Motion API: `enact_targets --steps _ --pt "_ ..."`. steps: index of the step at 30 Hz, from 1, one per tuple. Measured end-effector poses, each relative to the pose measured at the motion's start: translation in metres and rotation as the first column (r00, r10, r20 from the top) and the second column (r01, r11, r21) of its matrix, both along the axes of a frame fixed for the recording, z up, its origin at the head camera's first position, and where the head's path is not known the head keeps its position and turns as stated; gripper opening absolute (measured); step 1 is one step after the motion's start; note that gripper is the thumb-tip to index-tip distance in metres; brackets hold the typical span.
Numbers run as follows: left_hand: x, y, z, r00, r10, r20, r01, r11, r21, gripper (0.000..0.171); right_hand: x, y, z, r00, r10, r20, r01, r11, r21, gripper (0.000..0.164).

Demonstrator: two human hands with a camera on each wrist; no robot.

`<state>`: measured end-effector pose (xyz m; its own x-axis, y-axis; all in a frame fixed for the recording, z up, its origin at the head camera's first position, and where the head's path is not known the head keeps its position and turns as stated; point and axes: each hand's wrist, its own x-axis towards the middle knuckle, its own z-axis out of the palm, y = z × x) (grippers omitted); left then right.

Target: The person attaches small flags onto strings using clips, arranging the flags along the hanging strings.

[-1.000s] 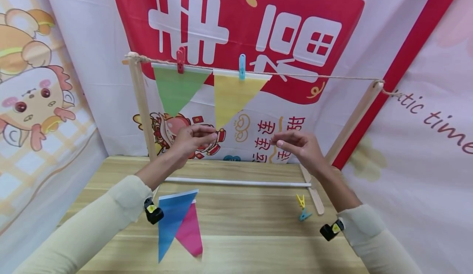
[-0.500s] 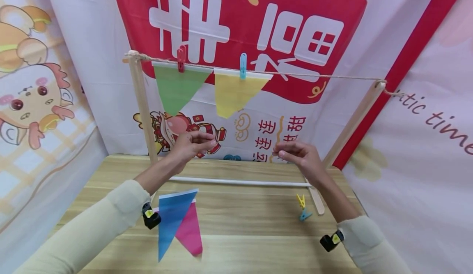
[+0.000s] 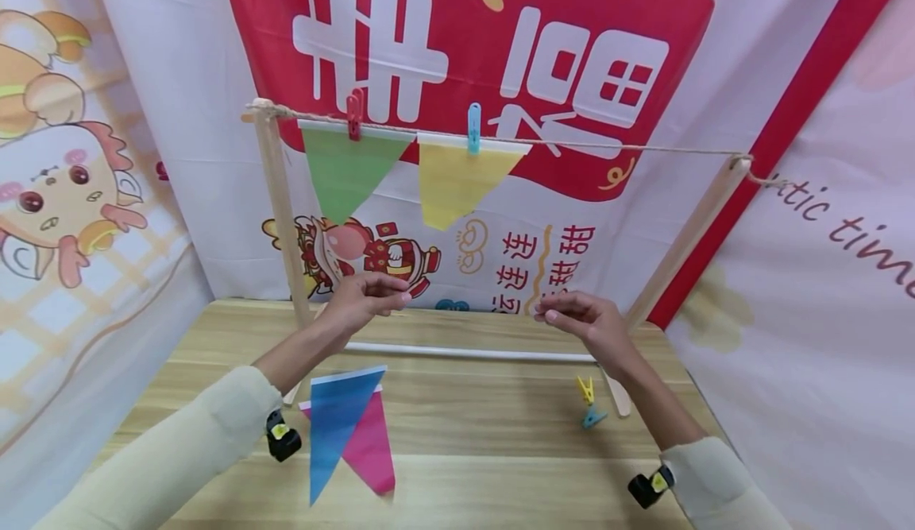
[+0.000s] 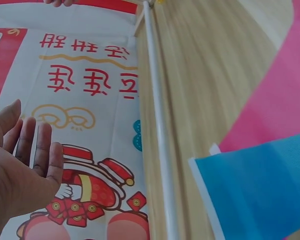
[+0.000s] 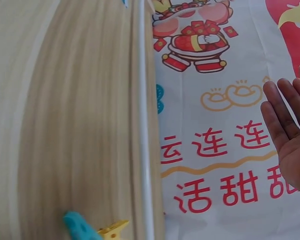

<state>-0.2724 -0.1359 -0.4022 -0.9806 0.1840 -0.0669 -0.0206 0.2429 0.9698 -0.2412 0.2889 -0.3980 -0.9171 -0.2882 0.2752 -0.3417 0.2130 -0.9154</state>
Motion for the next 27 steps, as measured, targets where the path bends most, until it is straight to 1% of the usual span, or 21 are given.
enact_targets --steps 2,5,10,14,17,23,27 --pt "0.002 -0.002 -0.004 1.0 -0.005 -0.005 0.005 1.0 -0.022 0.035 0.002 0.002 -0.004 1.0 -0.01 0.021 0.009 1.0 0.019 0.03" --pt "0.004 -0.005 -0.01 1.0 -0.01 -0.014 0.01 0.999 -0.04 0.036 0.005 0.005 -0.01 0.999 -0.025 0.045 0.024 0.999 0.034 0.031" --pt "0.004 -0.011 -0.019 0.999 -0.018 -0.048 0.016 0.999 -0.05 0.034 0.006 0.011 -0.019 0.997 -0.038 0.065 0.037 0.999 0.021 0.034" --pt "0.006 -0.014 -0.025 0.999 -0.01 -0.031 0.009 0.999 -0.042 0.033 0.008 0.016 -0.026 0.995 -0.058 0.077 0.057 0.998 0.018 0.037" --pt "0.008 -0.015 -0.03 1.0 -0.007 -0.003 0.007 0.999 -0.04 0.034 0.01 0.022 -0.032 0.995 -0.064 0.078 0.062 0.998 0.025 0.036" --pt "0.01 -0.017 -0.038 1.0 -0.026 -0.007 0.026 0.999 -0.041 0.044 0.013 0.031 -0.042 0.994 -0.078 0.072 0.075 0.996 0.043 0.031" --pt "0.012 -0.021 -0.042 0.999 -0.035 0.0 0.035 0.998 -0.058 0.042 0.016 0.037 -0.046 0.988 -0.114 0.107 0.107 0.991 0.075 0.034"
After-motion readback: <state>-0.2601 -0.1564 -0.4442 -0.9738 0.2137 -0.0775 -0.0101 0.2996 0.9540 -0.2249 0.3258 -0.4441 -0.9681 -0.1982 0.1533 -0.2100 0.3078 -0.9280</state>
